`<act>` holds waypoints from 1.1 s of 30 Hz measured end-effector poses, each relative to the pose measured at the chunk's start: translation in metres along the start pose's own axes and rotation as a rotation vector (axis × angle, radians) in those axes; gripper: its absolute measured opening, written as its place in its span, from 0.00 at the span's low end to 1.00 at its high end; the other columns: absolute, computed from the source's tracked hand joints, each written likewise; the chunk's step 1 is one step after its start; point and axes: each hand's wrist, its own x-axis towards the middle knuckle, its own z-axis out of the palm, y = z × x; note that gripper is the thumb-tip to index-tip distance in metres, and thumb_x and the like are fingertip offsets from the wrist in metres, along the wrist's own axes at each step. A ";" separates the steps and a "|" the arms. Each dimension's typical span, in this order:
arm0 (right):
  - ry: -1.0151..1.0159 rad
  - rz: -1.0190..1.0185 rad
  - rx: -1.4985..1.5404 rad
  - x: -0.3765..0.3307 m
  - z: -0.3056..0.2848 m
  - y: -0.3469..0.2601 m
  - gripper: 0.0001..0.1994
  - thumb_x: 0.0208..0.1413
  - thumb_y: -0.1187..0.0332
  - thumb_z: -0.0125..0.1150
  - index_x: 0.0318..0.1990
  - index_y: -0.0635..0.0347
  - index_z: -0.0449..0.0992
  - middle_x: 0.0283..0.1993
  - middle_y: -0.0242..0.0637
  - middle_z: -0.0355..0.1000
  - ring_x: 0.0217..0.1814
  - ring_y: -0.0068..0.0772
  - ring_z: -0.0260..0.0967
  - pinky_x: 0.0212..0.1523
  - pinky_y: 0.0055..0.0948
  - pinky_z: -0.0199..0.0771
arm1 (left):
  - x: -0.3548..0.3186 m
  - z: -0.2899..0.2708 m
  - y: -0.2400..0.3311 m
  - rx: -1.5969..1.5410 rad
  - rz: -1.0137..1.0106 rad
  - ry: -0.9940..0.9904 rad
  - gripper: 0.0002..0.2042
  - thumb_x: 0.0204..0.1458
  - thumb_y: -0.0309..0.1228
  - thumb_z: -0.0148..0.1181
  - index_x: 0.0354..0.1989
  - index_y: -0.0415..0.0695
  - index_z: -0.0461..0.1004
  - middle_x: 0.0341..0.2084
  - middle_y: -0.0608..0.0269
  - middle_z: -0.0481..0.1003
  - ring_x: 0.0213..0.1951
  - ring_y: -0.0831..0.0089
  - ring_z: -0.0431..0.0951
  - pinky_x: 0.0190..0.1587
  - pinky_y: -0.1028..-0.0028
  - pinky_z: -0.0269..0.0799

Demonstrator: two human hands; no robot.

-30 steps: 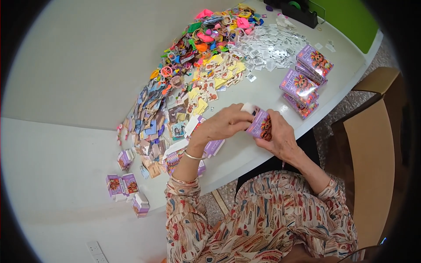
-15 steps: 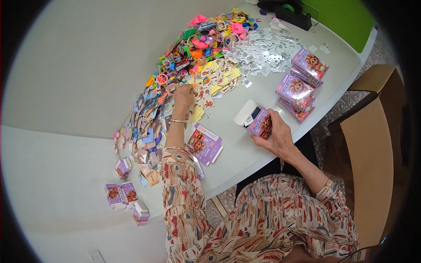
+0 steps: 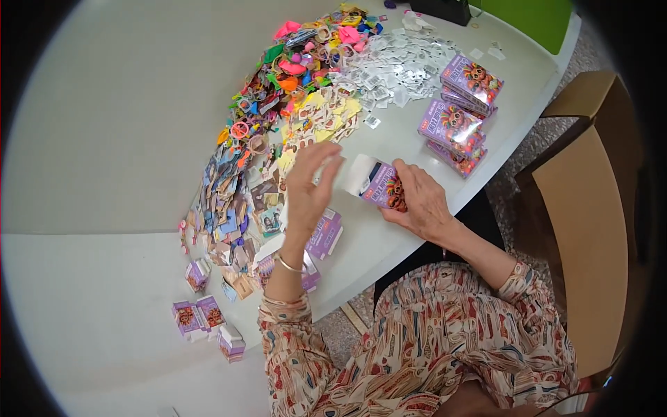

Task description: Organizing small product packets and stacking them neatly into a large cardboard shipping box.

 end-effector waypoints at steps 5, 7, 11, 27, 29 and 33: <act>-0.063 0.069 -0.002 0.004 -0.005 -0.002 0.40 0.36 0.62 0.71 0.58 0.64 0.57 0.37 0.46 0.66 0.39 0.48 0.67 0.39 0.41 0.69 | -0.016 0.020 0.010 0.169 0.185 -0.045 0.09 0.54 0.24 0.57 0.44 0.41 0.77 0.42 0.57 0.77 0.46 0.67 0.75 0.51 0.72 0.68; -0.072 0.091 -0.010 0.004 -0.007 -0.002 0.40 0.36 0.62 0.71 0.57 0.64 0.57 0.37 0.46 0.66 0.39 0.48 0.68 0.40 0.41 0.69 | -0.022 0.021 0.009 0.064 0.052 0.033 0.11 0.55 0.24 0.57 0.47 0.39 0.74 0.43 0.58 0.76 0.46 0.64 0.75 0.51 0.71 0.68; -0.066 0.127 0.019 0.003 -0.008 -0.001 0.40 0.35 0.60 0.71 0.57 0.65 0.57 0.38 0.47 0.67 0.40 0.49 0.69 0.40 0.41 0.70 | -0.039 0.031 0.011 -0.418 -0.378 0.109 0.12 0.59 0.27 0.53 0.50 0.37 0.71 0.43 0.59 0.75 0.44 0.70 0.76 0.47 0.74 0.71; -0.370 0.035 0.025 0.011 -0.034 0.006 0.42 0.37 0.55 0.68 0.61 0.55 0.55 0.39 0.48 0.66 0.32 0.54 0.72 0.32 0.48 0.71 | -0.046 0.062 0.024 -0.685 -0.603 -0.062 0.09 0.58 0.28 0.55 0.45 0.38 0.73 0.31 0.65 0.77 0.28 0.82 0.75 0.28 0.81 0.72; -0.362 -0.008 0.050 0.011 -0.033 0.008 0.39 0.37 0.57 0.67 0.60 0.54 0.56 0.40 0.49 0.66 0.33 0.55 0.71 0.32 0.48 0.71 | -0.051 0.066 0.025 -0.480 -0.442 0.012 0.12 0.58 0.27 0.54 0.49 0.36 0.72 0.34 0.62 0.78 0.28 0.78 0.77 0.31 0.79 0.74; -0.297 -0.008 0.155 0.010 -0.033 0.010 0.40 0.37 0.58 0.67 0.59 0.59 0.55 0.39 0.50 0.67 0.32 0.57 0.71 0.33 0.49 0.71 | -0.060 0.066 0.034 -0.047 -0.303 -0.026 0.14 0.59 0.26 0.53 0.52 0.35 0.71 0.38 0.59 0.79 0.32 0.74 0.78 0.36 0.74 0.74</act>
